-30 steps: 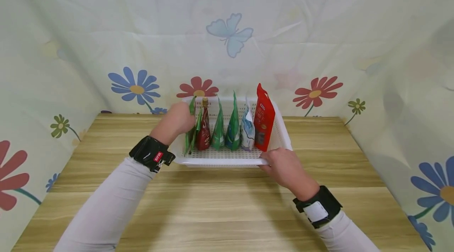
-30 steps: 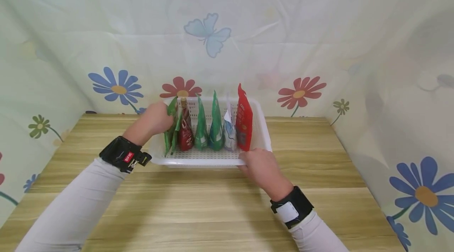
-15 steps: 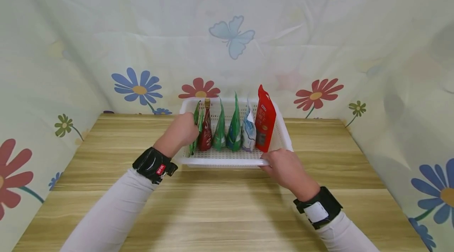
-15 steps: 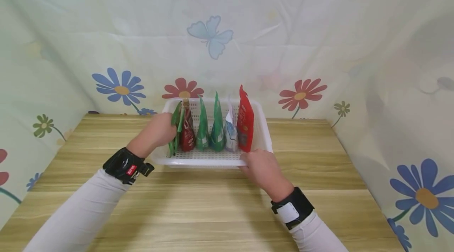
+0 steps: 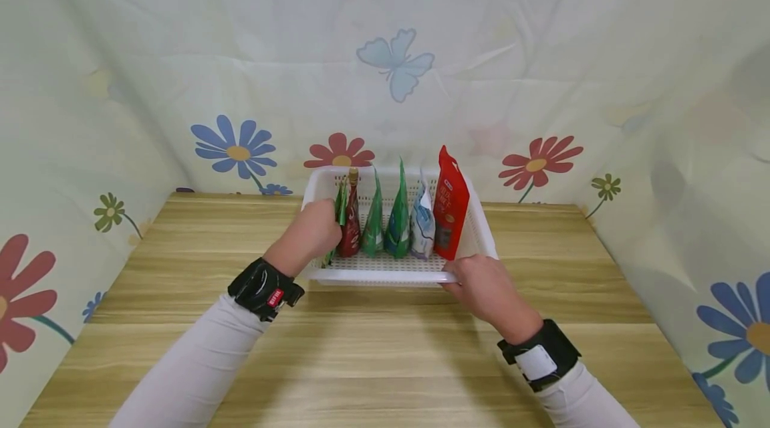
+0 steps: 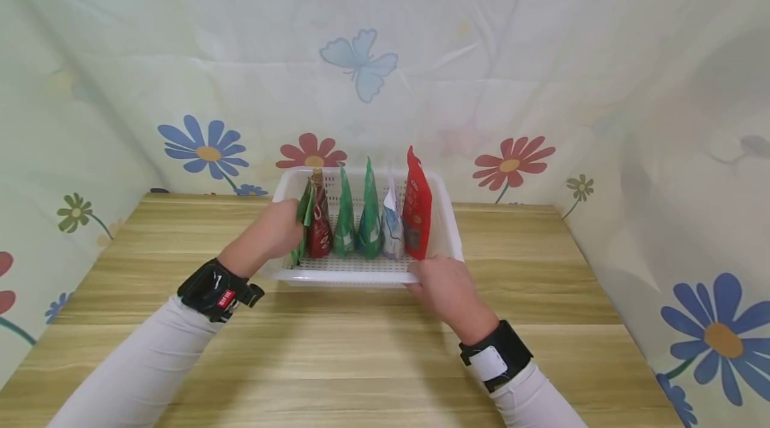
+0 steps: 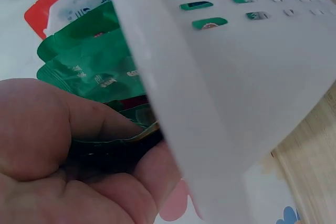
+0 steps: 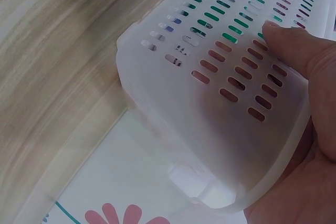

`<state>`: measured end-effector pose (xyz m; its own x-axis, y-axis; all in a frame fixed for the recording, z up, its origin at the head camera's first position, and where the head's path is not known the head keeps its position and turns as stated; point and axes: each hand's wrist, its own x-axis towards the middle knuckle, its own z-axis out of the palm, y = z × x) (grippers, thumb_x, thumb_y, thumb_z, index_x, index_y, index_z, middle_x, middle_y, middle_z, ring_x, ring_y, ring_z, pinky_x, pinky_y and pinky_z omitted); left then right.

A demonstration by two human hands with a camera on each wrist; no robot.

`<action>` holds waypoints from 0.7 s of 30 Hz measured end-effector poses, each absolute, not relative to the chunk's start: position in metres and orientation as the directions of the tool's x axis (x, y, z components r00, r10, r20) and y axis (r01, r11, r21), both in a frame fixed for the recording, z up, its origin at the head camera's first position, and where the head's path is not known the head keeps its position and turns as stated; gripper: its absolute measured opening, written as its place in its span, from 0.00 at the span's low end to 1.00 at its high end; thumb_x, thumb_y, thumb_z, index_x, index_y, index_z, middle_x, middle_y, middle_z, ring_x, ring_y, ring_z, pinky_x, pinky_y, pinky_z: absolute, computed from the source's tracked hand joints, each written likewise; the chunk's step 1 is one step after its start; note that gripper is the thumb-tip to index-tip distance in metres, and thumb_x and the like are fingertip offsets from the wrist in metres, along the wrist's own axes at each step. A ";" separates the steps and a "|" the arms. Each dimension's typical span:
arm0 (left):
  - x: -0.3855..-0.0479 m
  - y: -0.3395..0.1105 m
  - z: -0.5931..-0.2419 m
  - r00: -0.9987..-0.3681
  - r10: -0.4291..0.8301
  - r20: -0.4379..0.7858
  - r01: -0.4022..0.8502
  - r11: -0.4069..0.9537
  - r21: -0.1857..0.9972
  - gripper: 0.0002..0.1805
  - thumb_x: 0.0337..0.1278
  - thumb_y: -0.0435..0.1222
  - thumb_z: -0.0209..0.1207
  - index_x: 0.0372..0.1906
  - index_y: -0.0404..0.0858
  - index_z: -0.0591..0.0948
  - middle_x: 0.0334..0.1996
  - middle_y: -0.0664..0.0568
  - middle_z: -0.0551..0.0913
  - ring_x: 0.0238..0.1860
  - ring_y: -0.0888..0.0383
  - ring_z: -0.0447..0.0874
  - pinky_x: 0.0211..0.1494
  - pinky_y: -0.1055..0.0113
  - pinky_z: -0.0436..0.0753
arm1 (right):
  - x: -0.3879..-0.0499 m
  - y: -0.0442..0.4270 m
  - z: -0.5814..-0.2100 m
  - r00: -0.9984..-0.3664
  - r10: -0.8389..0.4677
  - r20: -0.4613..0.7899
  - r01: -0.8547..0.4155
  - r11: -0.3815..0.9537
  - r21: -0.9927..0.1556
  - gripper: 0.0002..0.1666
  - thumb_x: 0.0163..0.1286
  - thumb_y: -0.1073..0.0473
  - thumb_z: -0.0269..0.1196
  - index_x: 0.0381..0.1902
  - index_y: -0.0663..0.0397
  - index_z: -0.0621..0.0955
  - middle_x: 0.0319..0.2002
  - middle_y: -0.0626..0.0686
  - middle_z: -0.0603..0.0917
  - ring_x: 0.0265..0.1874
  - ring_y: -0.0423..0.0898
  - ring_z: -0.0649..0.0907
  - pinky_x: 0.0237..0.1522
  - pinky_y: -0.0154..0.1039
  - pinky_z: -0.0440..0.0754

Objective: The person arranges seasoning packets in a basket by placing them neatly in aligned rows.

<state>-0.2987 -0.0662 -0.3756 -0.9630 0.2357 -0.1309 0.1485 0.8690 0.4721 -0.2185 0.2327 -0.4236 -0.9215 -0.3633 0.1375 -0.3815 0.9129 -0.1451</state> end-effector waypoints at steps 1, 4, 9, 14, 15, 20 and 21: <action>-0.298 -0.066 -0.376 -0.962 0.239 -0.132 0.151 0.868 0.472 0.14 0.66 0.28 0.48 0.52 0.27 0.74 0.37 0.40 0.80 0.31 0.51 0.80 0.27 0.66 0.75 | -0.218 0.233 -0.424 -0.922 -0.362 0.137 -0.380 0.913 -0.146 0.13 0.59 0.52 0.77 0.39 0.51 0.90 0.25 0.47 0.86 0.22 0.41 0.78 0.26 0.34 0.75; -0.297 -0.064 -0.377 -0.960 0.245 -0.138 0.153 0.867 0.474 0.15 0.65 0.28 0.50 0.54 0.27 0.74 0.38 0.40 0.81 0.32 0.51 0.82 0.28 0.66 0.77 | -0.218 0.233 -0.425 -0.923 -0.360 0.136 -0.378 0.914 -0.147 0.13 0.59 0.52 0.77 0.39 0.51 0.90 0.25 0.46 0.86 0.22 0.41 0.78 0.26 0.34 0.75; -0.292 -0.061 -0.378 -0.957 0.269 -0.109 0.190 0.865 0.464 0.19 0.62 0.29 0.53 0.57 0.26 0.74 0.42 0.38 0.83 0.33 0.52 0.83 0.30 0.65 0.79 | -0.218 0.232 -0.425 -0.922 -0.360 0.141 -0.378 0.915 -0.142 0.13 0.59 0.51 0.77 0.38 0.51 0.90 0.25 0.46 0.86 0.22 0.41 0.78 0.26 0.34 0.75; -0.284 -0.063 -0.379 -0.952 0.297 -0.076 0.233 0.861 0.451 0.25 0.62 0.32 0.56 0.63 0.26 0.72 0.45 0.38 0.84 0.32 0.53 0.81 0.31 0.64 0.78 | -0.219 0.232 -0.426 -0.919 -0.365 0.148 -0.384 0.913 -0.137 0.13 0.59 0.51 0.77 0.38 0.51 0.90 0.25 0.47 0.86 0.23 0.41 0.78 0.26 0.35 0.76; -0.282 -0.064 -0.380 -0.951 0.303 -0.068 0.241 0.858 0.454 0.25 0.63 0.33 0.57 0.63 0.27 0.72 0.45 0.38 0.85 0.32 0.53 0.81 0.32 0.64 0.78 | -0.219 0.232 -0.426 -0.918 -0.367 0.149 -0.386 0.912 -0.135 0.13 0.59 0.51 0.77 0.38 0.50 0.90 0.25 0.47 0.86 0.23 0.41 0.78 0.26 0.35 0.76; -0.268 -0.069 -0.380 -0.954 0.301 -0.002 0.264 0.838 0.477 0.27 0.70 0.39 0.58 0.67 0.28 0.70 0.49 0.38 0.86 0.41 0.51 0.85 0.46 0.57 0.86 | -0.220 0.232 -0.428 -0.917 -0.371 0.145 -0.389 0.912 -0.127 0.13 0.59 0.51 0.77 0.38 0.50 0.90 0.25 0.47 0.87 0.22 0.41 0.78 0.26 0.34 0.76; -0.265 -0.071 -0.379 -0.957 0.290 0.007 0.257 0.839 0.479 0.29 0.71 0.41 0.58 0.68 0.28 0.70 0.51 0.38 0.85 0.44 0.50 0.86 0.50 0.55 0.86 | -0.220 0.232 -0.428 -0.917 -0.371 0.144 -0.389 0.912 -0.127 0.13 0.60 0.50 0.77 0.38 0.50 0.90 0.25 0.47 0.87 0.22 0.41 0.78 0.26 0.34 0.76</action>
<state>-0.2648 -0.0705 -0.3790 -0.9571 0.2896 0.0067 0.2573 0.8395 0.4786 -0.2197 0.2323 -0.4281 -0.9172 -0.3714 0.1443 -0.3894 0.9123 -0.1266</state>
